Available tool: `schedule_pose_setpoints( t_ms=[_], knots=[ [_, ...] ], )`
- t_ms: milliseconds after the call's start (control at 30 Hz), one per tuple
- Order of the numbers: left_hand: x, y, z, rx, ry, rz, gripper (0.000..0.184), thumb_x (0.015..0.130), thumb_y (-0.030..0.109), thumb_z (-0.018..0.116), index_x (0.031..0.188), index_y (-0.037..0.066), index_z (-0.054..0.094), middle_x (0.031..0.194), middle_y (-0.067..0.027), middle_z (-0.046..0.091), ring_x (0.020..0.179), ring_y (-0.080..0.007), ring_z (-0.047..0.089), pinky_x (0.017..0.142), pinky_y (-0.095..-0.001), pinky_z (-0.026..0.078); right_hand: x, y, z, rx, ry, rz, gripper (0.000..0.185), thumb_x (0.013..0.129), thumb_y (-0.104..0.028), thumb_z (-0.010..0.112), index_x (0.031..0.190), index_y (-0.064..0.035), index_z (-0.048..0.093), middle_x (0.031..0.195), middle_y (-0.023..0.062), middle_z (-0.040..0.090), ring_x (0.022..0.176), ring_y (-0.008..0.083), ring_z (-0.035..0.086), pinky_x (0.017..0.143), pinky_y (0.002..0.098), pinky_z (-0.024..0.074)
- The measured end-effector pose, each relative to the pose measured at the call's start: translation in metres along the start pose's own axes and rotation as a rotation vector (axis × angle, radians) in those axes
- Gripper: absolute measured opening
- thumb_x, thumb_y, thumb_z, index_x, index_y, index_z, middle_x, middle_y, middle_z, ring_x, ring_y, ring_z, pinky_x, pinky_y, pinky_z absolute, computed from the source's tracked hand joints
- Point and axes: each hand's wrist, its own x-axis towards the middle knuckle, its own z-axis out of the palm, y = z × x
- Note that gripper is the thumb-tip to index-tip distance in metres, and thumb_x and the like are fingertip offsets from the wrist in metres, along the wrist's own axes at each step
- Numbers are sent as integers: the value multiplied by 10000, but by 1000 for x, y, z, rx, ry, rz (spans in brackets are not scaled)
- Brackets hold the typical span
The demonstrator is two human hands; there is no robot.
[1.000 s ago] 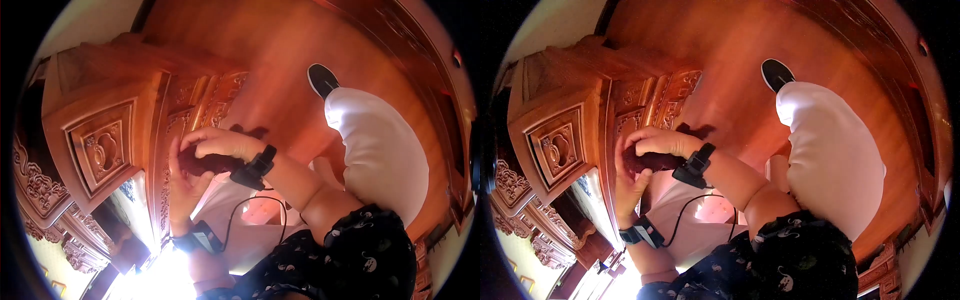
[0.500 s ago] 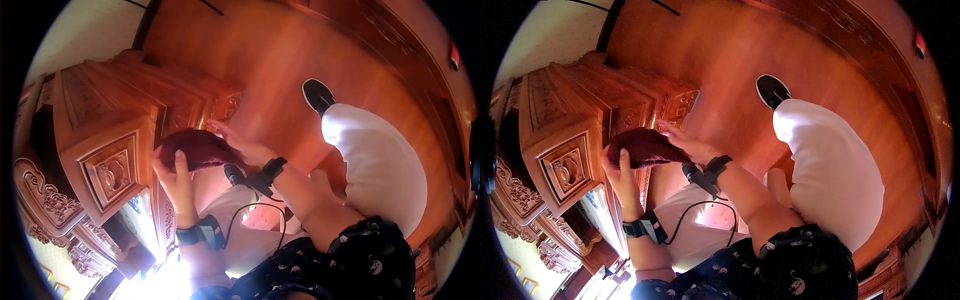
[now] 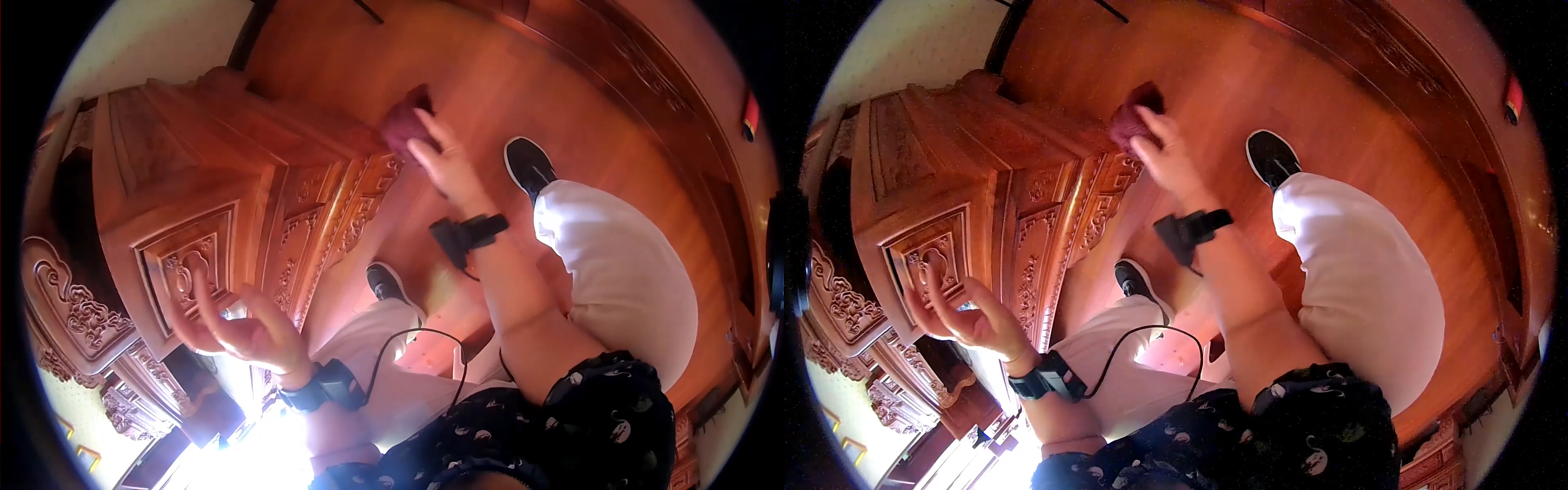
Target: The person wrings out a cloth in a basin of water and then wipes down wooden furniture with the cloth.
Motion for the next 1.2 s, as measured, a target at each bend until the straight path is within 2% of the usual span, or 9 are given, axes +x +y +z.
schedule_pose_setpoints(
  t_ms=[167, 367, 533, 667, 800, 833, 933, 1000, 1200],
  knots=[
    [5, -17, -20, 354, 65, 142, 562, 758, 136, 627, 1272, 105, 400, 1360, -143, 129, 1268, -279, 154, 975, -498, 246, -40, -7, 65, -503, -10, -286, 443, 727, -41, 582, 1143, -189, 540, 1085, 157, 455, 983, 331, 465, 858, 352, 397],
    [-2, -42, -31, 535, 65, 81, 968, 673, 406, 713, 1371, 104, 113, 1364, -209, 79, 1273, -368, 101, 987, -575, 182, -49, 65, 44, -282, 130, 102, 452, 709, -47, 573, 1140, -176, 533, 1059, 164, 468, 944, 309, 511, 847, 332, 415],
    [-10, -52, -45, 559, 97, 53, 966, 688, 390, 708, 1367, 78, 97, 1378, -201, 101, 1282, -355, 127, 1011, -535, 188, -43, 73, 48, -122, 320, 330, 519, 746, -138, 600, 1221, -62, 404, 1092, 213, 483, 997, 340, 494, 865, 366, 398],
    [-16, -47, -48, 223, 173, -360, 905, 775, 275, 647, 1367, 55, -2, 1421, -155, 44, 1305, -257, 143, 1063, -396, 187, -54, 55, 59, -376, 176, 126, 466, 759, -249, 615, 1139, -58, 422, 1062, 261, 479, 962, 394, 485, 827, 407, 406],
    [-19, -56, -42, -78, 35, -512, 497, 834, 216, 584, 1194, -21, 335, 1153, -146, 461, 1038, -203, 459, 894, -312, 357, -51, 59, 75, -257, 185, 292, 424, 772, -212, 614, 1110, -42, 423, 1081, 216, 485, 1026, 325, 462, 886, 376, 360],
    [-18, -49, -33, -148, 133, -594, 341, 854, 190, 556, 1068, -27, 404, 1000, -96, 518, 899, -172, 484, 815, -301, 374, -51, 68, 78, -113, 252, 348, 417, 780, -216, 604, 1119, -52, 424, 1084, 193, 489, 1025, 303, 463, 880, 369, 367],
    [-20, -49, -28, -224, 123, -646, 316, 876, 160, 514, 1103, -26, 397, 1057, -116, 525, 925, -173, 508, 837, -290, 388, -32, 72, 72, 340, 501, 692, 472, 832, -260, 538, 1243, -123, 352, 1066, 89, 518, 969, 223, 493, 748, 377, 450],
    [-18, -45, -26, -243, 129, -642, 311, 878, 159, 509, 1100, -28, 398, 1068, -122, 525, 930, -171, 511, 835, -288, 393, -29, 40, 52, 617, 412, 901, 440, 814, -246, 547, 1176, -36, 413, 1131, 143, 493, 998, 280, 490, 874, 338, 389],
    [-21, -54, -26, -225, 125, -673, 300, 875, 150, 515, 1086, -31, 403, 1072, -123, 524, 934, -160, 510, 823, -271, 398, -41, 27, 82, 23, 286, 605, 495, 788, -301, 555, 1158, -6, 408, 1159, 223, 471, 1069, 301, 460, 889, 368, 357]
  ],
)
